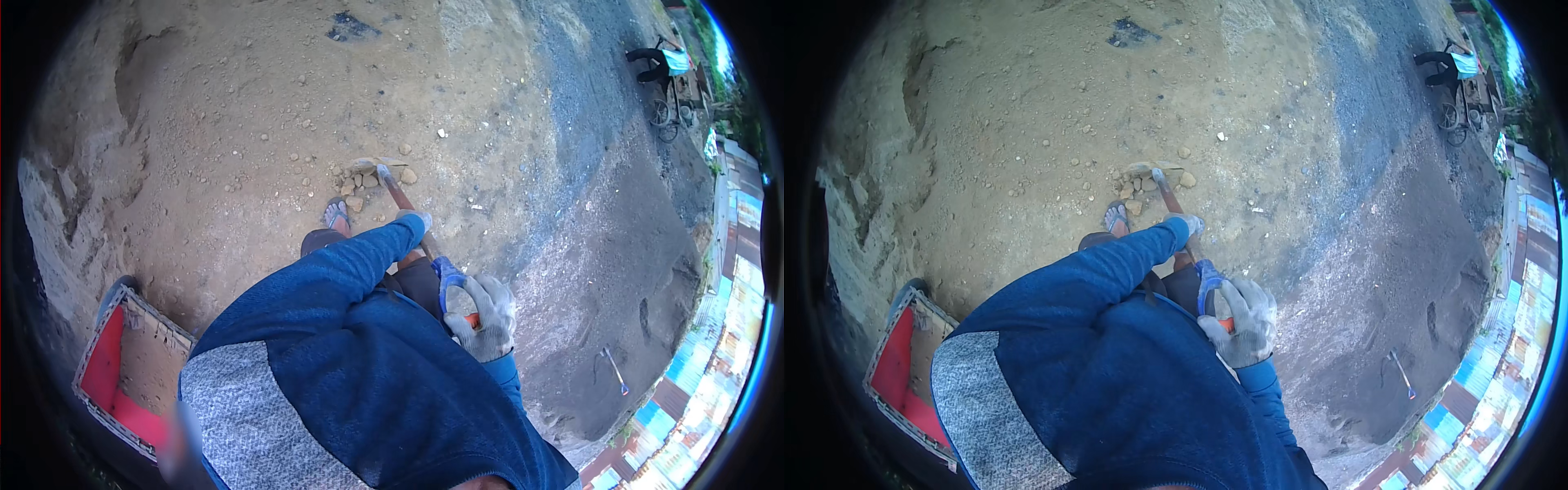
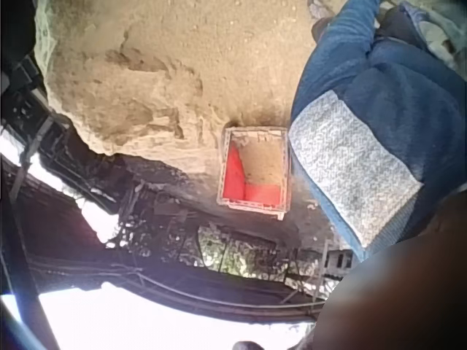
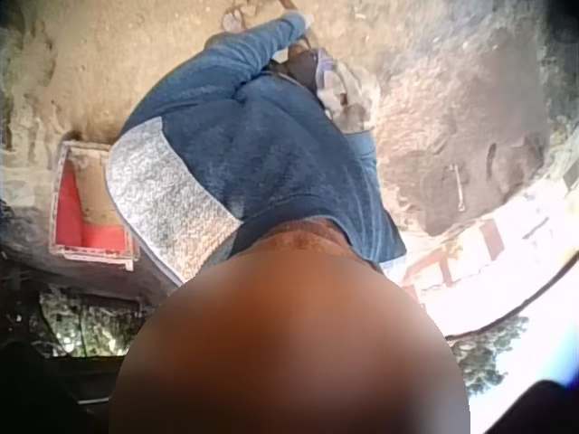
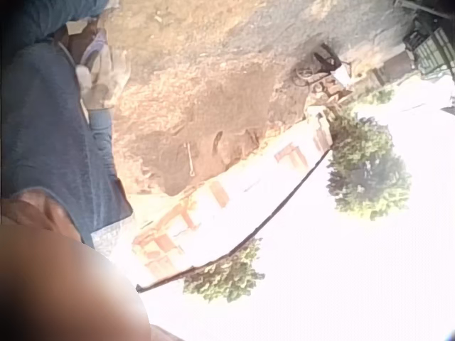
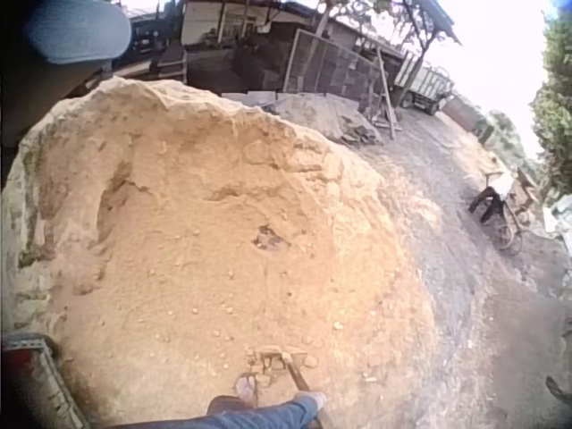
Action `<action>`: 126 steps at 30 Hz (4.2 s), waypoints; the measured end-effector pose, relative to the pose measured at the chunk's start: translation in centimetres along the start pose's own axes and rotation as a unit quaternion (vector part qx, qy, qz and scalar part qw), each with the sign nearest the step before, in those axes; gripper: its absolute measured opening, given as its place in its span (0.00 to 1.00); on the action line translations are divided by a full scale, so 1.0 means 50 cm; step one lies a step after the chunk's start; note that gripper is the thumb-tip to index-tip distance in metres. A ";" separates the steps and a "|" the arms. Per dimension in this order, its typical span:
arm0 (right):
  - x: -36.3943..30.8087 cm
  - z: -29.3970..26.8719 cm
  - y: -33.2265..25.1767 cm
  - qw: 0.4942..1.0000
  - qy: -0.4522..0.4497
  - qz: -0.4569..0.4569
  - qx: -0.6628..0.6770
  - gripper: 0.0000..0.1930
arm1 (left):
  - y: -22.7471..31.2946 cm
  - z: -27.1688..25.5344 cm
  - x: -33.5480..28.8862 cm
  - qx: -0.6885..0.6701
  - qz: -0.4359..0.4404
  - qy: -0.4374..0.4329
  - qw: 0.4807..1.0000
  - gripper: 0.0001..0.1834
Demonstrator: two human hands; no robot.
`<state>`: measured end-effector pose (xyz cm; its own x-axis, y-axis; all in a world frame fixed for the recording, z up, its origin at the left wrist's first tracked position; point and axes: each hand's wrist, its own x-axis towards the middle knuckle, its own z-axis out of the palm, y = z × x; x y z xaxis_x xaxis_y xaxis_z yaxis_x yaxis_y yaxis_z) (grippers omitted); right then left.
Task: Shovel sand from a large pile into a red cart and transport it.
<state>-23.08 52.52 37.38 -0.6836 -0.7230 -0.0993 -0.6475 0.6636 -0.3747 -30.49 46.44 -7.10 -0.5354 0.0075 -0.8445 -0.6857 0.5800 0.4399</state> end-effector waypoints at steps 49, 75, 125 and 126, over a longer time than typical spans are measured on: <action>0.330 -0.140 1.119 0.862 0.057 0.446 0.235 0.04 | 0.619 -0.004 0.361 -0.978 -0.123 -0.041 0.165 0.11; 0.141 0.562 0.083 0.766 -0.552 -0.264 0.195 0.18 | -0.369 0.657 -0.570 -0.720 -0.011 0.652 -0.237 0.14; 0.039 0.249 0.114 0.649 -0.316 -0.672 0.167 0.17 | -0.320 0.714 -0.642 -0.903 -0.233 0.296 -0.207 0.11; 0.066 0.241 0.138 0.705 -0.232 -0.655 0.144 0.19 | -0.336 0.622 -0.611 -0.922 -0.208 0.292 -0.146 0.08</action>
<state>-25.72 52.41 23.38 0.6636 -0.7085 0.2403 -0.4800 -0.6496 -0.5896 12.73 61.77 1.82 0.1601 0.1102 -0.9809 0.9331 -0.3412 0.1140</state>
